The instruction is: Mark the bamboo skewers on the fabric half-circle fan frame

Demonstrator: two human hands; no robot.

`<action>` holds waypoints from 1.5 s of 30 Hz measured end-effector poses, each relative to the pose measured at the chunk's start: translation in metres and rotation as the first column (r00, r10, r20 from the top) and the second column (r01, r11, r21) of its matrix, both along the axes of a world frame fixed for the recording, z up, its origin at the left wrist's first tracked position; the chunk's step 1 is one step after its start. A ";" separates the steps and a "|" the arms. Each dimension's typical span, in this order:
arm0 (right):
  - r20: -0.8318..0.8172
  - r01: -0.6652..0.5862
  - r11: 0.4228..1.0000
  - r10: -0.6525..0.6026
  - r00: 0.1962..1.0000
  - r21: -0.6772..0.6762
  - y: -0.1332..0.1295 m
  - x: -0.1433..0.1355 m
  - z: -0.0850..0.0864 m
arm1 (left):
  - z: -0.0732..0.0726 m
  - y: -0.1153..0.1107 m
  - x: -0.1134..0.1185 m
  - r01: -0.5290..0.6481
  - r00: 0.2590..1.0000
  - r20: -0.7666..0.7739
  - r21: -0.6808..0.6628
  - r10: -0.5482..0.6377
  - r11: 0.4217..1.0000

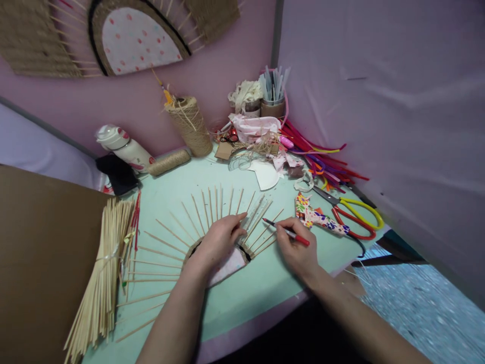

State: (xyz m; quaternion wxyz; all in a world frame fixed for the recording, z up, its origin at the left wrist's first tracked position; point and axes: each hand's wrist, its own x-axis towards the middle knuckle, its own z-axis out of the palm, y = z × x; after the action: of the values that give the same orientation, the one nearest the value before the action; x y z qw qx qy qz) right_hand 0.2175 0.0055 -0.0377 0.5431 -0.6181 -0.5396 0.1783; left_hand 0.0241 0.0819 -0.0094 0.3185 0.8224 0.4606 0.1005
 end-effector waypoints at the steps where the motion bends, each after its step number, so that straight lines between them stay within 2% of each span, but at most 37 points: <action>1: 0.000 0.005 1.000 -0.005 1.000 0.004 0.001 0.000 0.000 | -0.001 0.000 0.000 0.001 1.000 0.002 0.002 -0.001 1.000; 18: 0.013 -0.033 0.999 0.033 0.999 -0.028 0.004 0.001 0.000 | -0.008 0.003 -0.004 0.005 1.000 0.012 0.008 -0.005 1.000; 29: 0.049 -0.042 0.999 0.044 0.998 -0.034 0.004 0.002 0.000 | -0.004 0.003 -0.001 0.008 1.000 0.008 -0.006 -0.008 1.000; 45: 0.040 -0.039 0.998 0.041 0.998 -0.050 0.003 0.000 0.000 | -0.005 0.003 -0.001 0.019 1.000 -0.003 0.010 -0.019 1.000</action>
State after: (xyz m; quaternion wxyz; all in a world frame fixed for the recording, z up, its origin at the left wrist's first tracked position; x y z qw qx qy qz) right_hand 0.2178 0.0088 -0.0378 0.5130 -0.6238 -0.5583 0.1897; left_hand 0.0226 0.0852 -0.0148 0.3147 0.8283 0.4529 0.0986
